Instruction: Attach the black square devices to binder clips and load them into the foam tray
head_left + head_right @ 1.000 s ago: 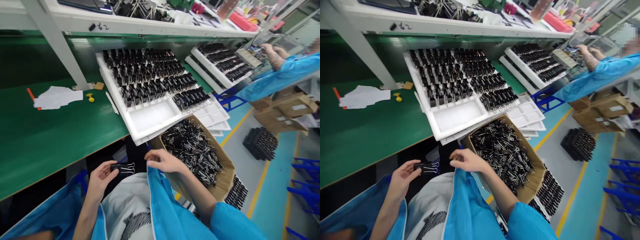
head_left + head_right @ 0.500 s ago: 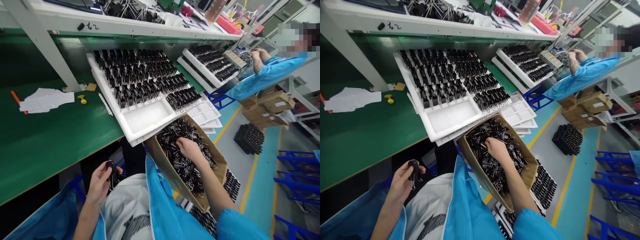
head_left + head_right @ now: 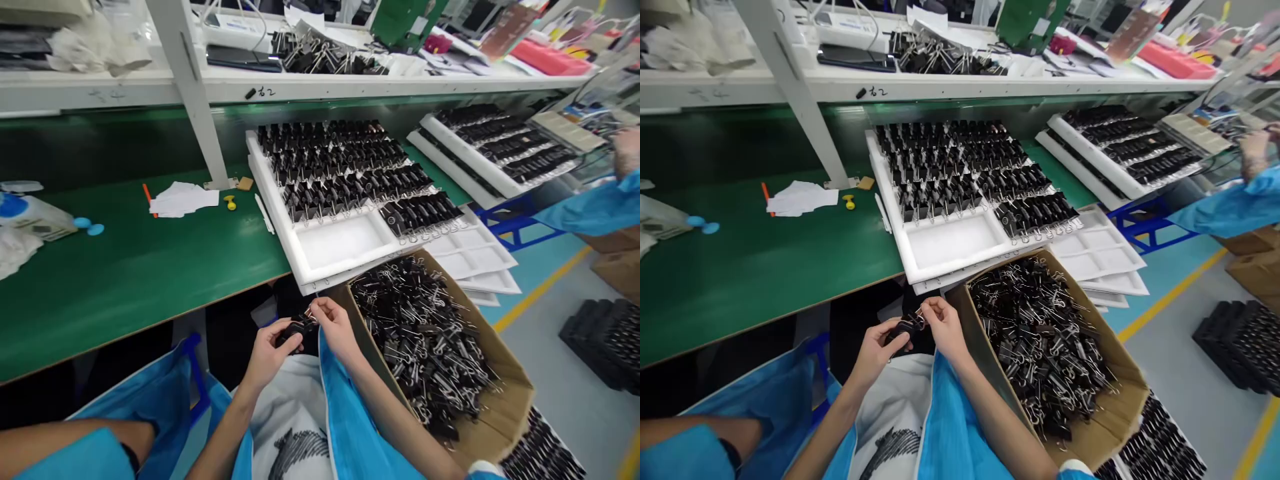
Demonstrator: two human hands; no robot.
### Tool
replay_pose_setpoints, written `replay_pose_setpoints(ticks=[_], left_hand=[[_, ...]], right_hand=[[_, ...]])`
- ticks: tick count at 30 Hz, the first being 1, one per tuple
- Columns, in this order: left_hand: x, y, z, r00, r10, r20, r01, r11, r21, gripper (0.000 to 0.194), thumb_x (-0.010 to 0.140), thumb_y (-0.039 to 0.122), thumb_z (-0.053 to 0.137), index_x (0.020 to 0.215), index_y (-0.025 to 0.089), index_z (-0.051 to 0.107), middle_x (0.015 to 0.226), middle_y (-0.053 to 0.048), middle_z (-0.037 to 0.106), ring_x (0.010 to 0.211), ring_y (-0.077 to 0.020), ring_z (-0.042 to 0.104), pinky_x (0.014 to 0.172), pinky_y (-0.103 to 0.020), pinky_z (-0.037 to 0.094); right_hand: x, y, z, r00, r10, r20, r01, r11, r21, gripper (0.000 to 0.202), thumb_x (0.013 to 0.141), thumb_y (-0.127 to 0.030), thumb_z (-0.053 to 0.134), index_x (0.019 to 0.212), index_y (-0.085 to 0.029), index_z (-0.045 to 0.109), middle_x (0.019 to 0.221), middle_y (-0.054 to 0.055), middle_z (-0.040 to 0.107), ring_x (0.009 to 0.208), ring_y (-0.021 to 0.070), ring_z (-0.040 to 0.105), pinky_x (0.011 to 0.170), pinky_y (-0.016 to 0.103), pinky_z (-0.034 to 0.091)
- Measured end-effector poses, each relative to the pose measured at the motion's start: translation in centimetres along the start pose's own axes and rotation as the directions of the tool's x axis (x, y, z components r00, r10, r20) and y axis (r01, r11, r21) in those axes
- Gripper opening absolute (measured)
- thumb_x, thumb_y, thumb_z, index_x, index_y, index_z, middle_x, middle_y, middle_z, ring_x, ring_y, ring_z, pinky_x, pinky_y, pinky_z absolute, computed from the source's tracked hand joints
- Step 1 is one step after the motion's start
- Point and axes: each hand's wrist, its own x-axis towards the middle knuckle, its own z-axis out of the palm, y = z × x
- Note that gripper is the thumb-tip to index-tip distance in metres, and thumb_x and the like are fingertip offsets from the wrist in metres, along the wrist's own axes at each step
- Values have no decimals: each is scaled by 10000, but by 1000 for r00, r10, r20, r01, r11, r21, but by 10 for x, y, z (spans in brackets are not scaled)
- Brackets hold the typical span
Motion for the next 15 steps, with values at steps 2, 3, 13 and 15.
replay_pose_setpoints(ticks=[2,3,13,15], left_hand=[[-3,0,-5,999,-11,-35,10,1000,-4,324,796,385,830,1021,153,817,960,-110,749,668,-181,673,650,-295,579],[-5,0,-7,999,-18,-43,18,1000,-7,333,796,385,829,1035,154,817,924,-101,748,665,-179,669,648,-293,576],[-4,4,-10,998,-62,-29,63,998,16,349,780,394,840,1023,145,816,780,-71,714,627,-168,642,621,-278,544],[-3,4,-9,998,-59,-23,60,998,22,326,786,392,835,1003,150,816,851,-86,726,627,-164,645,620,-282,546]], right_hand=[[-1,1,3,999,1,50,0,1000,-23,427,891,-608,682,925,-182,690,788,50,679,667,177,598,646,309,518],[-2,0,2,997,0,76,4,999,-51,441,899,-610,667,966,-176,707,812,57,691,675,179,604,652,312,520],[5,-24,-20,960,0,280,116,909,-401,330,770,-435,830,953,-165,782,735,29,708,605,135,544,571,252,443],[8,-23,-23,958,-1,288,130,892,-432,313,782,-438,825,936,-167,789,734,31,715,600,137,550,568,253,440]])
